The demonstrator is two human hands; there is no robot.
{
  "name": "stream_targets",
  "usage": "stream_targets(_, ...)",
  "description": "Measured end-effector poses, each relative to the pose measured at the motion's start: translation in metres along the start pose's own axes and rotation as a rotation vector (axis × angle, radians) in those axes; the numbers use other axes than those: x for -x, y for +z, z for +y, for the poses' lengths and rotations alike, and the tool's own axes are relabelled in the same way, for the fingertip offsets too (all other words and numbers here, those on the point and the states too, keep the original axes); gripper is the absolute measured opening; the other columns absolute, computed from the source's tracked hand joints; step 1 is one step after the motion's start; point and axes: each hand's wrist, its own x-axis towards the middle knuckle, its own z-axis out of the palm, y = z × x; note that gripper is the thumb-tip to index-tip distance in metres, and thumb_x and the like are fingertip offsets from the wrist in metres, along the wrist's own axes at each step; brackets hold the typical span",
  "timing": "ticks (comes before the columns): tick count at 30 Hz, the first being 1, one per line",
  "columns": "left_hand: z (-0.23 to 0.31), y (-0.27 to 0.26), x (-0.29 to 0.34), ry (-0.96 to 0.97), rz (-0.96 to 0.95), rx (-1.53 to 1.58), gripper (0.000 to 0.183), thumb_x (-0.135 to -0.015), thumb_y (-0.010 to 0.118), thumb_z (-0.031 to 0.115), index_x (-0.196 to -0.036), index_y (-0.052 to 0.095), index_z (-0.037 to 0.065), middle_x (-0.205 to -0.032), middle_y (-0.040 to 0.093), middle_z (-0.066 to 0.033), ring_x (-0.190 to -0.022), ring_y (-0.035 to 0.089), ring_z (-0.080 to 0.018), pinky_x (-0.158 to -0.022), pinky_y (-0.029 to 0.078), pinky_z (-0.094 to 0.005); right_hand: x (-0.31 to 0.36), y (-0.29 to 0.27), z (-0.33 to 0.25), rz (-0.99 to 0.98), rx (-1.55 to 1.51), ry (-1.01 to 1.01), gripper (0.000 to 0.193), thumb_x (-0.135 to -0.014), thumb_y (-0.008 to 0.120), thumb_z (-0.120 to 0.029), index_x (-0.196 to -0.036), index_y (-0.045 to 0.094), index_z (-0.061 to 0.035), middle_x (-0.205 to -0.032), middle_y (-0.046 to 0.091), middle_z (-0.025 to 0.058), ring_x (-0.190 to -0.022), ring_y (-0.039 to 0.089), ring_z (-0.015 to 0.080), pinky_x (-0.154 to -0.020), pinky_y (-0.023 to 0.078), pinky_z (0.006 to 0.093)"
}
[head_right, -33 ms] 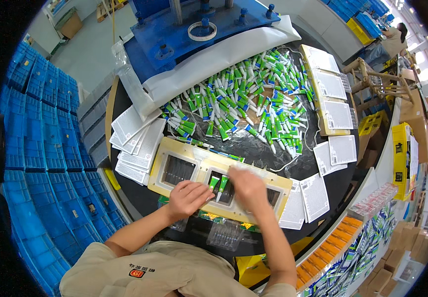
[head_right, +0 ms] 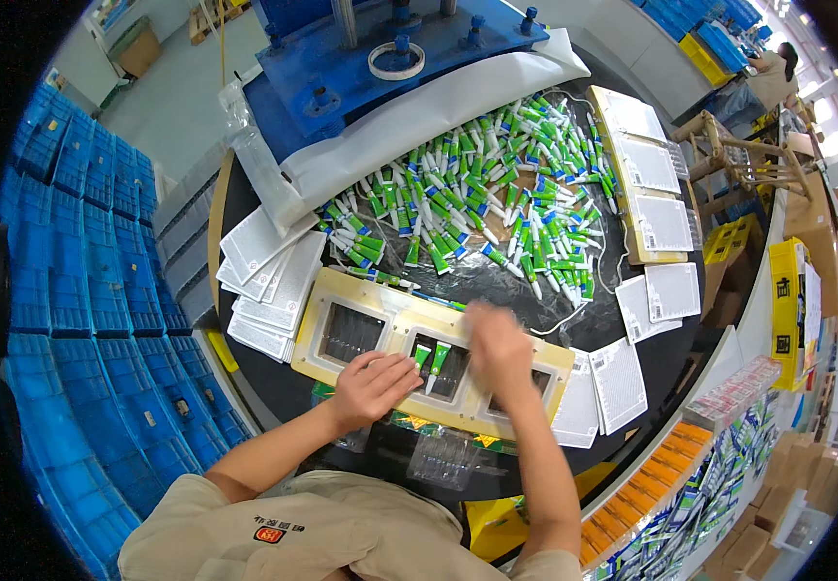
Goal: The person repeatedly picks green cylindrical batteries from a pile and places them into a three-slot wooden jig. After filling the slots, the person covers the jig with white paper sheets, then removes the sheets and repeats the cycle. The person handles batteries and paper sheets by hand throughout the clip.
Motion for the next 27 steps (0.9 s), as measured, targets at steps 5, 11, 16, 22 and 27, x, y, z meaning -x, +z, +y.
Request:
stream_targets(5,-0.004,0.006,0.005,0.0,-0.149,-0.028,0.032,-0.086,0.079,0.031,-0.107,0.074,0.007,-0.124,0.072,-0.0071,-0.125,0.063,-0.0242,-0.112,0.042,-0.0476,-0.052,0.026,0.075,0.016,0.294,0.252,0.02,-0.085,0.073,-0.007,-0.103,0.067,-0.002,-0.104,0.066,0.0136,-0.098,0.062,0.0339,-0.081,0.052,0.0444)
stream_targets(11,-0.02,0.002,-0.012,-0.09,-0.13,0.082,0.037,-0.088,0.076,0.037,-0.106,0.073,0.005,-0.124,0.07,-0.0097,-0.12,0.064,-0.0282,-0.107,0.046,-0.0473,-0.007,-0.017,0.018,0.126,0.059,0.327,0.023,-0.083,0.073,0.001,-0.104,0.067,-0.0014,-0.093,0.066,0.0133,-0.08,0.065,0.0324,-0.067,0.051,0.0388)
stream_targets(16,-0.094,0.05,-0.078,-0.667,0.012,0.111,0.036,-0.085,0.077,0.036,-0.1,0.07,0.004,-0.1,0.068,-0.0127,-0.096,0.065,-0.0344,-0.08,0.052,-0.0445,0.058,-0.032,-0.054,-0.078,0.11,-0.158,0.036,-0.073,0.069,0.002,-0.108,0.074,0.0006,-0.098,0.067,0.012,-0.083,0.068,0.0259,-0.07,0.058,0.0355)
stream_targets(22,-0.137,0.075,-0.113,-0.728,-0.309,0.061,0.029,-0.083,0.079,0.029,-0.097,0.071,0.006,-0.097,0.067,-0.0087,-0.089,0.068,-0.0305,-0.076,0.053,-0.0431,0.044,-0.016,-0.038,-0.191,0.081,-0.134,0.04,-0.072,0.072,-0.003,-0.111,0.07,0.0013,-0.107,0.069,0.0148,-0.096,0.069,0.0313,-0.086,0.057,0.0416)
stream_targets(27,-0.092,0.037,-0.089,-0.518,-0.09,0.419,0.023,-0.083,0.076,0.018,-0.1,0.069,0.004,-0.1,0.07,-0.011,-0.088,0.069,-0.0308,-0.079,0.056,-0.041,-0.066,0.035,0.011,0.104,-0.024,0.102,0.02,-0.083,0.071,-0.001,-0.103,0.07,0.0009,-0.099,0.07,0.0187,-0.09,0.069,0.0358,-0.079,0.055,0.044)
